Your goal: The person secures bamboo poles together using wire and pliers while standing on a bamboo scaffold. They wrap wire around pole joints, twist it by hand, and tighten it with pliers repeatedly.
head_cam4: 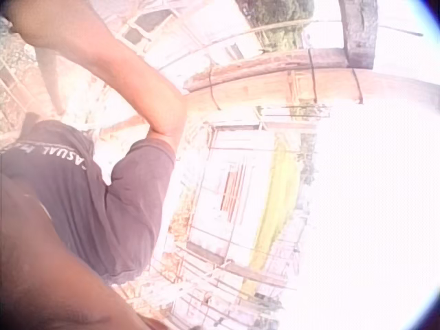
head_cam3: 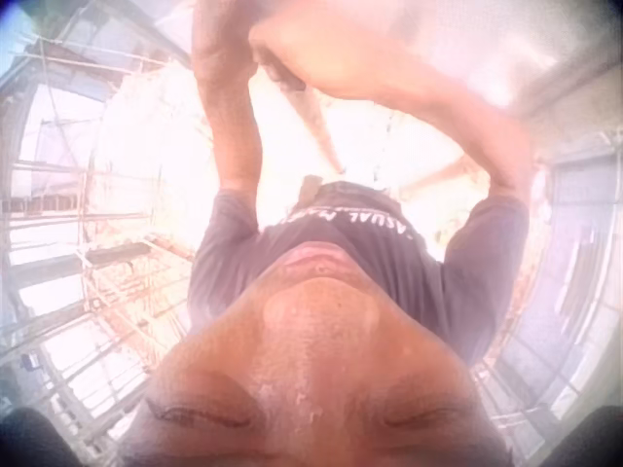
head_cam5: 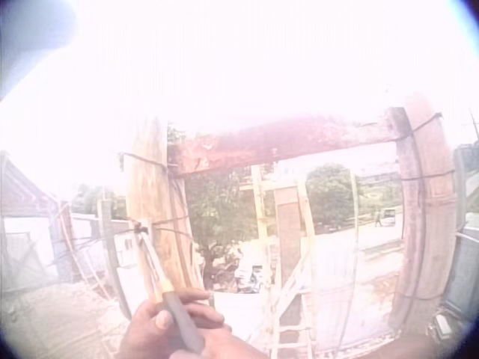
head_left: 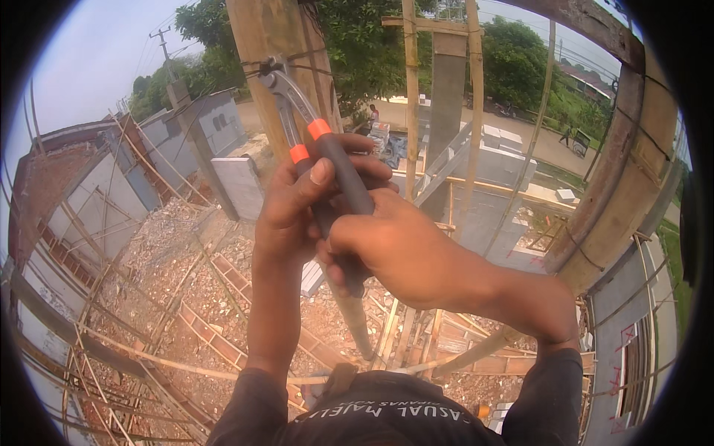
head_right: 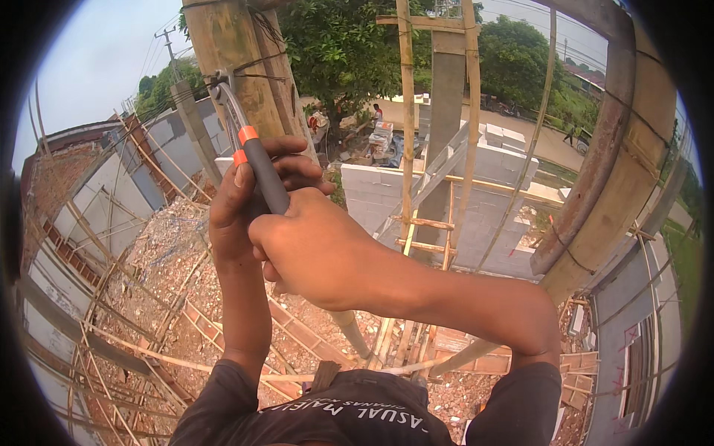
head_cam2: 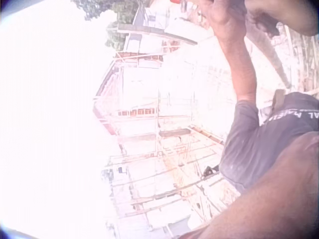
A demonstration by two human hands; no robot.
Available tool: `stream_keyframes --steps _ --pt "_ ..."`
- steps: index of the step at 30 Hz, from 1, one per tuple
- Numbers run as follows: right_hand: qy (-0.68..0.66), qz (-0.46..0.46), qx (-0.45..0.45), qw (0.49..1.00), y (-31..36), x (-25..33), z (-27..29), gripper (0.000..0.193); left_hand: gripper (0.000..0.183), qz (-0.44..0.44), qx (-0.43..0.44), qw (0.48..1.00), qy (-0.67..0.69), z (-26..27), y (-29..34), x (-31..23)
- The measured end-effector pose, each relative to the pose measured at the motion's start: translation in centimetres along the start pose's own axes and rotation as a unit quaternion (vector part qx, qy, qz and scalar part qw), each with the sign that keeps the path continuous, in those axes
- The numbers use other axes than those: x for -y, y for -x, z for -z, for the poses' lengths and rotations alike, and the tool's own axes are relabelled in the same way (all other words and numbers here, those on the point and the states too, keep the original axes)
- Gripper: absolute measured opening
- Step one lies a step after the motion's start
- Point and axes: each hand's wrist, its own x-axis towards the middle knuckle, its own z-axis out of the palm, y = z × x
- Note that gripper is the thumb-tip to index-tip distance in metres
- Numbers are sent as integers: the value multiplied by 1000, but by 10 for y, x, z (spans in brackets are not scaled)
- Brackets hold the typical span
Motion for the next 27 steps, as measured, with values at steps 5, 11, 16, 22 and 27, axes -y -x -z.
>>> stream_keyframes --steps 5,11,16,22,27 --pt "-496 -56 137 856 -1 7 -34 26 72 62 59 974 210 -3 5 -27" --pt "-698 36 302 648 -29 -15 -63 26 41 261 -173 947 70 -39 6 -96" --pt "-608 154 436 646 -62 -41 -73 46 18 356 -132 914 -143 -29 -8 -121" --pt "-272 149 514 800 -37 -128 -64 56 21 434 -181 840 -270 -46 -16 -144" --pt "-137 88 530 832 -50 -190 -35 43 25 459 -268 666 -524 -71 -46 -153"
